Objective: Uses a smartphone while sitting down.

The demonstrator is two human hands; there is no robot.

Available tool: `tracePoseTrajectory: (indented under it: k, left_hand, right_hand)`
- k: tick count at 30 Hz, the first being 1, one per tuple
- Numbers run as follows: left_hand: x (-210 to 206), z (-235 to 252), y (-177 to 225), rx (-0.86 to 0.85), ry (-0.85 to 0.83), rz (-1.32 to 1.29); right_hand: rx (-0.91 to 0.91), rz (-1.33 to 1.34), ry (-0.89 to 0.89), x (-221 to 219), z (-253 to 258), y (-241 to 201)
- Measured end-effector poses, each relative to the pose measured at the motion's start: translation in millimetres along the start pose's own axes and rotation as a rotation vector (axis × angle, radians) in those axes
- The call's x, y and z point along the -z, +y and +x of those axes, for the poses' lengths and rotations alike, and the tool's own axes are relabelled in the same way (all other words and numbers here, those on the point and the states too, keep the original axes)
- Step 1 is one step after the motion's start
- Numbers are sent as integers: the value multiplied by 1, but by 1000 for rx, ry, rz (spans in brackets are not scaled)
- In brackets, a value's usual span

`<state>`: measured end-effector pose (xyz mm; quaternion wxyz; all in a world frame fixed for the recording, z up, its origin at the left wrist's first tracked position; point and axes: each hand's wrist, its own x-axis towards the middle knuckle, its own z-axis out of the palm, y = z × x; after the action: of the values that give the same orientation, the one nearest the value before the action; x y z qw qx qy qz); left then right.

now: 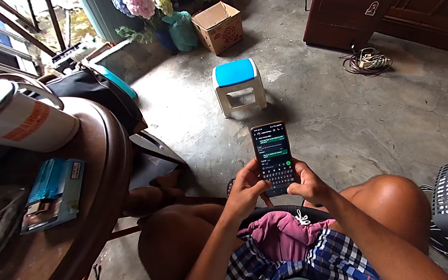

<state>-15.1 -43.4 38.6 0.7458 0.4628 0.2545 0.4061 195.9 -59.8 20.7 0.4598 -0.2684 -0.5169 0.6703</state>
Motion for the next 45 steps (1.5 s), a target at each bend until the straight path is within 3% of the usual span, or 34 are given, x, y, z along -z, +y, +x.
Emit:
tracePoseTrajectory:
  k: [33, 45]
  left_hand:
    - [-3, 1, 1, 6, 36, -26]
    - [-2, 1, 1, 15, 29, -21]
  right_hand:
    - [3, -24, 80, -6, 3, -1]
    - [12, 22, 13, 0, 1, 1]
